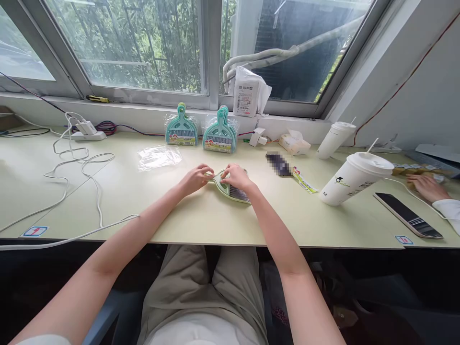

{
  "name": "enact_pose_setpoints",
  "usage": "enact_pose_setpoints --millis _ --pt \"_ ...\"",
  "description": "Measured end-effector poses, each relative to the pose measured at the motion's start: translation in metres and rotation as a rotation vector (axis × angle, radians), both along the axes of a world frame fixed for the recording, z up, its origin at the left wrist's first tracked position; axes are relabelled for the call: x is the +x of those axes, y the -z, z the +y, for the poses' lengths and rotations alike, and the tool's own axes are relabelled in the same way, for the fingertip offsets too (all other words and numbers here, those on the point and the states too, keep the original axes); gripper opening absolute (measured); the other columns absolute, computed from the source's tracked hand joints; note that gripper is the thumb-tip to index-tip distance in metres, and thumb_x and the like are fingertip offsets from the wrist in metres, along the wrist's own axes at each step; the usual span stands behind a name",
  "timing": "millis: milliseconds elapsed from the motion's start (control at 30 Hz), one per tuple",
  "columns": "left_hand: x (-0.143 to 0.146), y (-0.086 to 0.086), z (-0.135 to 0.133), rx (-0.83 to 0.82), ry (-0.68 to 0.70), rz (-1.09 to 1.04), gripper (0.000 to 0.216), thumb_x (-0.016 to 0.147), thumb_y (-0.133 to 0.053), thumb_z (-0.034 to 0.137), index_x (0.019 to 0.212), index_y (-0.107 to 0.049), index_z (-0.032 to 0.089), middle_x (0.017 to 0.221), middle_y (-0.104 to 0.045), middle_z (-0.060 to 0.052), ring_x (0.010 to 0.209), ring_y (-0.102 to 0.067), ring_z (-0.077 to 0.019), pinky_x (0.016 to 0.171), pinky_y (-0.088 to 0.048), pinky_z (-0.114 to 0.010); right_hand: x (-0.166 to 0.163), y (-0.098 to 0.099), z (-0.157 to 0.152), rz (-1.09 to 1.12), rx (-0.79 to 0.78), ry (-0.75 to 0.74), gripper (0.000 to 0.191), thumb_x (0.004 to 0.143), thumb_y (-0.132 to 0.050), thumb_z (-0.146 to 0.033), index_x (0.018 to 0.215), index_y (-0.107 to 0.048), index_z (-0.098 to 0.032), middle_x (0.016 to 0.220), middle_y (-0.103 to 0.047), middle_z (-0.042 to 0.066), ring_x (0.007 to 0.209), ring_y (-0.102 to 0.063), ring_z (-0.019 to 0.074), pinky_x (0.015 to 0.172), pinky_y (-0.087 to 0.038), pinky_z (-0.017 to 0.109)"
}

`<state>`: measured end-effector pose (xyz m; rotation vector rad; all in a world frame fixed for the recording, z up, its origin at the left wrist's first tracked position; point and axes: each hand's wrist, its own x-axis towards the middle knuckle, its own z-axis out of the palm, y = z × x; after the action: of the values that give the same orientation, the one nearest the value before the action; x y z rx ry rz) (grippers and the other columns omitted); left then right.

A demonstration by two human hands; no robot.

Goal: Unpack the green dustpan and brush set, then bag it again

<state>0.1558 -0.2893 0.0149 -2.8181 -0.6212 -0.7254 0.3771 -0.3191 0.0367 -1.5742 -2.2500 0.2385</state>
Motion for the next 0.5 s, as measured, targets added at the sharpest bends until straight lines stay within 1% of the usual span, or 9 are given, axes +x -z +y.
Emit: enact_pose_setpoints --millis 100,233,367,500 --pt "0.001 0.002 0.001 -0.070 0.030 -0.036 0.029 0.078 -0.052 0.002 0.095 -0.071 0.018 0.108 -0.065 -0.008 0.103 -0.052 -0.0202 0.090 -0.047 -0.033 -0.002 -0.001 0.000 -0.031 -0.011 0.006 0.015 0.073 -0.077 -0.029 0.086 -0.075 -0.022 0.102 -0.062 0.004 0.102 -0.055 0.0196 0.086 -0.040 0.026" --pt "0.002 0.007 0.001 -0.139 0.031 -0.087 0.026 0.077 -0.053 0.004 0.090 -0.071 0.018 0.107 -0.064 -0.008 0.102 -0.050 -0.0217 0.091 -0.046 -0.037 -0.005 -0.002 -0.002 -0.091 -0.025 0.023 0.014 0.075 -0.076 -0.029 0.087 -0.076 -0.023 0.104 -0.063 0.004 0.104 -0.055 0.0203 0.081 -0.040 0.026" --pt "0.002 0.012 0.002 -0.143 0.023 -0.130 0.023 0.080 -0.053 0.008 0.090 -0.071 0.018 0.106 -0.063 -0.009 0.102 -0.049 -0.0223 0.092 -0.045 -0.040 -0.006 -0.003 -0.004 -0.110 -0.033 0.041 0.015 0.076 -0.075 -0.031 0.088 -0.076 -0.023 0.102 -0.064 0.004 0.101 -0.056 0.0195 0.077 -0.039 0.024" --pt "0.003 0.012 0.001 -0.127 0.030 -0.118 0.024 0.081 -0.053 0.008 0.090 -0.072 0.019 0.107 -0.063 -0.009 0.103 -0.049 -0.0228 0.092 -0.045 -0.041 -0.007 -0.005 -0.006 -0.126 -0.050 0.071 0.014 0.077 -0.073 -0.029 0.089 -0.076 -0.023 0.100 -0.064 0.003 0.092 -0.058 0.0175 0.071 -0.038 0.024"
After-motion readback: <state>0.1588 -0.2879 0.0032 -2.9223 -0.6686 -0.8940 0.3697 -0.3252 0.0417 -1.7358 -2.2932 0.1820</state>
